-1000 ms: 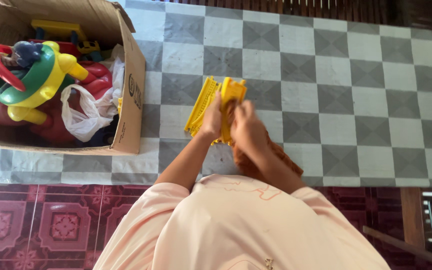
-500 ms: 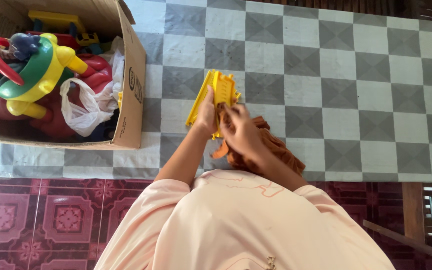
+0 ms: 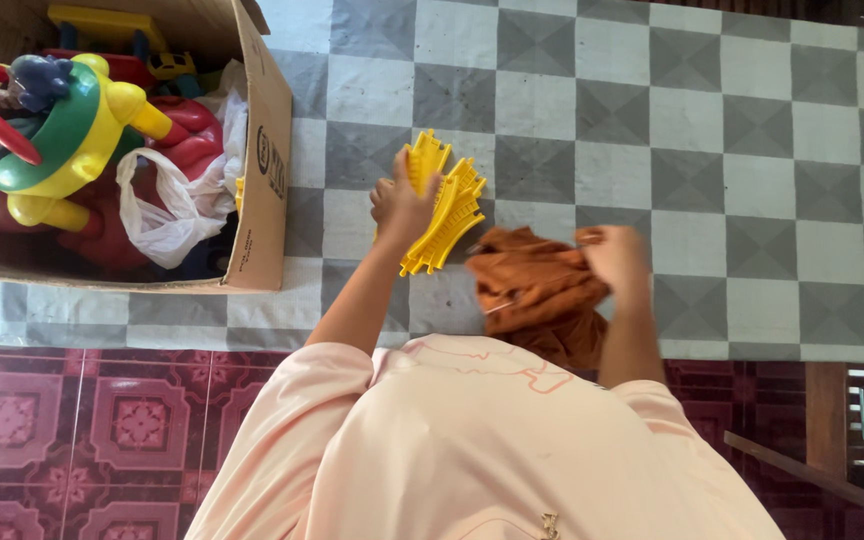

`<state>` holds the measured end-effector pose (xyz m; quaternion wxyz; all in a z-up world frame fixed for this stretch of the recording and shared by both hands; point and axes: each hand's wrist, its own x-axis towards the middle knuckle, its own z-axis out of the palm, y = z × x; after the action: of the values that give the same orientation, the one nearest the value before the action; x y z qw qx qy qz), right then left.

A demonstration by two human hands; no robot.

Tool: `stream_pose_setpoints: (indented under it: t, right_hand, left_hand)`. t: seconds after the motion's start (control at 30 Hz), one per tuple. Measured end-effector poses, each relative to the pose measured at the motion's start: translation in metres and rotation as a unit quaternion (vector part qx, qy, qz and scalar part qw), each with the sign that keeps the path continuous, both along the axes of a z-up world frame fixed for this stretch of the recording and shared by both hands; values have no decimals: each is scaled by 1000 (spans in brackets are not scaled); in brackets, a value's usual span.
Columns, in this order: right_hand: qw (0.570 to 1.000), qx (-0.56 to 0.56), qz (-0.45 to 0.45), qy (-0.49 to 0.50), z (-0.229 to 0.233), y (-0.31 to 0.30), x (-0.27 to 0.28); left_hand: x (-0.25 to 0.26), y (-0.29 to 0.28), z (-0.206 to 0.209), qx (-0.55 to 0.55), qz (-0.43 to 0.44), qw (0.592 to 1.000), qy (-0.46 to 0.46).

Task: The person wipes several yellow plastic track pieces and toy animal figurines with a brown cloth, picking them up from a table and placing them back down before returning to a cardboard box to retrieve more items.

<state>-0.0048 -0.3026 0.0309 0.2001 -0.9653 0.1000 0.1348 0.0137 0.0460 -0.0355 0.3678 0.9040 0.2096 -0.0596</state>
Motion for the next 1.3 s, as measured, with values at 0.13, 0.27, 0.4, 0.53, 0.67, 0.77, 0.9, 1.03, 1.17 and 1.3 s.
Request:
stream_pose_setpoints:
  t: [0.13, 0.27, 0.4, 0.53, 0.67, 0.77, 0.9, 1.03, 1.17, 1.3]
  right_hand:
    - [997, 10, -73, -1, -5, -57, 2]
    - [981, -21, -185, 63, 6, -86, -3]
    - [968, -14, -248, 34, 38, -119, -10]
    - [946, -49, -318, -26, 84, -145, -16]
    - [941, -42, -331, -59, 116, -105, -22]
    - [968, -24, -249, 15, 120, -60, -21]
    - [990, 40, -78, 112, 85, -2, -17]
    - [952, 225, 142, 154, 17, 40, -20]
    - [952, 186, 130, 204, -34, 71, -26]
    - [954, 168, 173, 179, -66, 70, -25]
  left_hand:
    - [-10, -26, -4, 83, -59, 994, 26]
    - [-15, -59, -28, 194, -128, 973, -4]
    - [-19, -76, -53, 199, -159, 967, 10]
    - [-23, -82, -63, 186, -162, 968, -37]
    - [-19, -89, -58, 141, -179, 969, -92]
    - [-24, -92, -46, 128, -192, 964, -130]
    - [-30, -80, -19, 17, -164, 967, -196]
    - [-14, -32, 38, 13, -65, 942, -328]
    - [-2, 42, 108, 84, 49, 904, -417]
    - [4, 121, 151, 193, 136, 887, -396]
